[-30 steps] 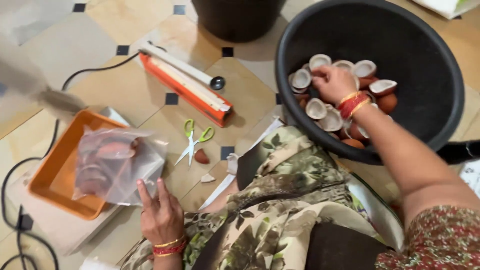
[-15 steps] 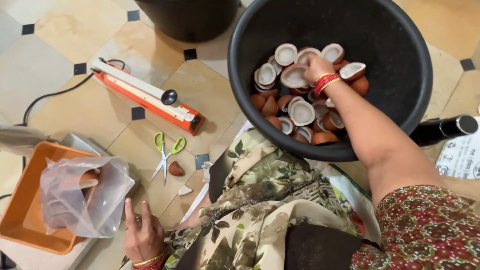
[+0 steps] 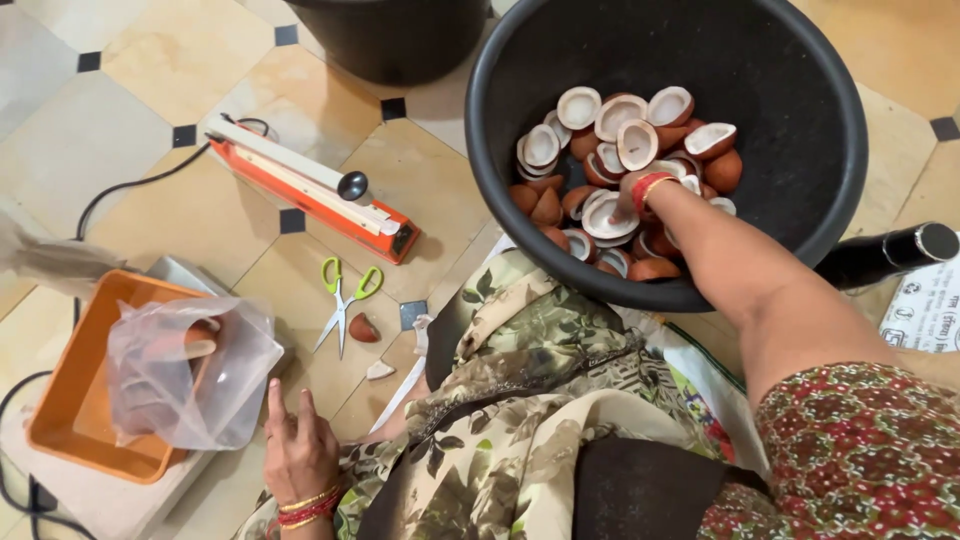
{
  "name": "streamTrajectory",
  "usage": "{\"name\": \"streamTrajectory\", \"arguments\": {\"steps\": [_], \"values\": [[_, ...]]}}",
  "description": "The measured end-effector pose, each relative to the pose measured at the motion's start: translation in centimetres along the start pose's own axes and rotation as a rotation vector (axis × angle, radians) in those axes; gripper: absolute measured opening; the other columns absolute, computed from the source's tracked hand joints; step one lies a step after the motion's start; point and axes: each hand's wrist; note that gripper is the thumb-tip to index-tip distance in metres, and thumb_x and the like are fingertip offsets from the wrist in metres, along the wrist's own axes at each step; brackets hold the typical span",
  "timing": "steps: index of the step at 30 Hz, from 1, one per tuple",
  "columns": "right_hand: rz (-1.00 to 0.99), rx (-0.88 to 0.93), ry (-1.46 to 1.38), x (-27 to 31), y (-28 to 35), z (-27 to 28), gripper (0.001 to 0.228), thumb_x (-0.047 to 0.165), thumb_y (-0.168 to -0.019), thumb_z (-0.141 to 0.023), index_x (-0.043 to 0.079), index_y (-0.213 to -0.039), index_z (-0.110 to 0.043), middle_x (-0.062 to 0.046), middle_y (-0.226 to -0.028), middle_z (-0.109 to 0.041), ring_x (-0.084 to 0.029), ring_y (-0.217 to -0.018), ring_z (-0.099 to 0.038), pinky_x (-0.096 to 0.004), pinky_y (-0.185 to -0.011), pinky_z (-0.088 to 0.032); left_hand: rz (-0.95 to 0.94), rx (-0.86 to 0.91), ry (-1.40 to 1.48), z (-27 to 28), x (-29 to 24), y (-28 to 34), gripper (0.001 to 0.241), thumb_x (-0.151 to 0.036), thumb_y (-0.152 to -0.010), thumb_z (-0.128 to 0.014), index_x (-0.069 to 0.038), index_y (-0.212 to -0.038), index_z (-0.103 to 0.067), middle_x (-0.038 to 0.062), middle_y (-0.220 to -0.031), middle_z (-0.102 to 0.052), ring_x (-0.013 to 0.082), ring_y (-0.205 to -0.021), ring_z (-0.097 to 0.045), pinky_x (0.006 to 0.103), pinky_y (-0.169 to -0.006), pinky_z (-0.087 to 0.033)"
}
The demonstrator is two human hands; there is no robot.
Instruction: The recorder is sorting, weighing, and packaging dried coconut pieces into plastic bags.
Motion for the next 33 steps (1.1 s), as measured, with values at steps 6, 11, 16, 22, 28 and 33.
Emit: {"name": "streamTrajectory", "arguments": {"steps": [6,11,16,22,28,33], "values": [[0.034,-0.116,-0.257,-1.6,1.0,0.1,0.055,0.041,-0.080,-0.080,0.001,-0.117,-0.075,-0.019,-0.117,-0.075,-0.035,-0.107,-0.071,-0.047,-0.095,-0.055,-0.024,-0.124,0.000,-0.4,-0.2,-0.5,0.033,-0.005,-0.086,-0.067,-0.010,-0.118,-0.074,0.013,-0.155,-0.054,0.0333,-0.094,-0.072,0.0387,-0.079,-0.061],[0.190,-0.186,-0.692,0.9,4.6,5.1,0.043,0.022,-0.089,-0.071,0.007,-0.129,-0.068,-0.016,-0.122,-0.072,-0.032,-0.108,-0.069,-0.047,-0.087,-0.057,0.047,-0.160,0.089,-0.3,-0.2,-0.3,0.036,-0.005,-0.086,-0.066,-0.009,-0.122,-0.073,0.015,-0.154,-0.053,0.0307,-0.100,-0.072,0.0373,-0.076,-0.060],[0.628,-0.135,-1.557,10.0,18.8,10.3,0.055,-0.005,-0.084,-0.064,0.008,-0.137,-0.057,-0.005,-0.125,-0.066,-0.022,-0.109,-0.070,-0.042,-0.084,-0.063,0.151,-0.270,0.049,0.4,-0.4,-0.8,0.043,-0.007,-0.086,-0.067,-0.009,-0.129,-0.071,0.016,-0.157,-0.049,0.0281,-0.106,-0.066,0.0398,-0.087,-0.054],[0.940,0.191,-1.301,27.1,27.9,8.6,0.064,-0.012,-0.079,-0.064,0.007,-0.139,-0.054,-0.010,-0.131,-0.062,-0.023,-0.121,-0.065,-0.038,-0.102,-0.056,0.309,-0.360,-0.080,0.6,-1.0,-2.4,0.049,-0.016,-0.084,-0.069,-0.024,-0.133,-0.070,0.014,-0.163,-0.033,0.0344,-0.126,-0.043,0.0452,-0.102,-0.038],[0.949,0.266,-0.993,44.6,22.8,1.9,0.069,0.002,-0.075,-0.071,0.007,-0.141,-0.055,-0.010,-0.116,-0.070,-0.024,-0.097,-0.070,-0.040,-0.075,-0.059,0.435,-0.227,-0.024,-1.0,0.4,-3.0,0.049,-0.019,-0.091,-0.065,-0.008,-0.138,-0.062,0.015,-0.162,-0.037,0.0378,-0.108,-0.053,0.0458,-0.087,-0.045],[0.991,-0.411,-0.707,53.2,23.8,1.5,0.058,0.016,-0.080,-0.079,0.020,-0.137,-0.067,-0.017,-0.108,-0.078,-0.027,-0.086,-0.075,-0.038,-0.078,-0.058,0.411,-0.246,0.159,-2.0,0.7,-3.5,0.064,0.001,-0.083,-0.053,0.005,-0.147,-0.053,0.012,-0.165,-0.037,0.0312,-0.082,-0.061,0.0384,-0.079,-0.055]]}}
Point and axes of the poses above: each hand's wrist, its own y-axis away from the middle knuckle, its own z-axis out of the back of the hand, x = y × z
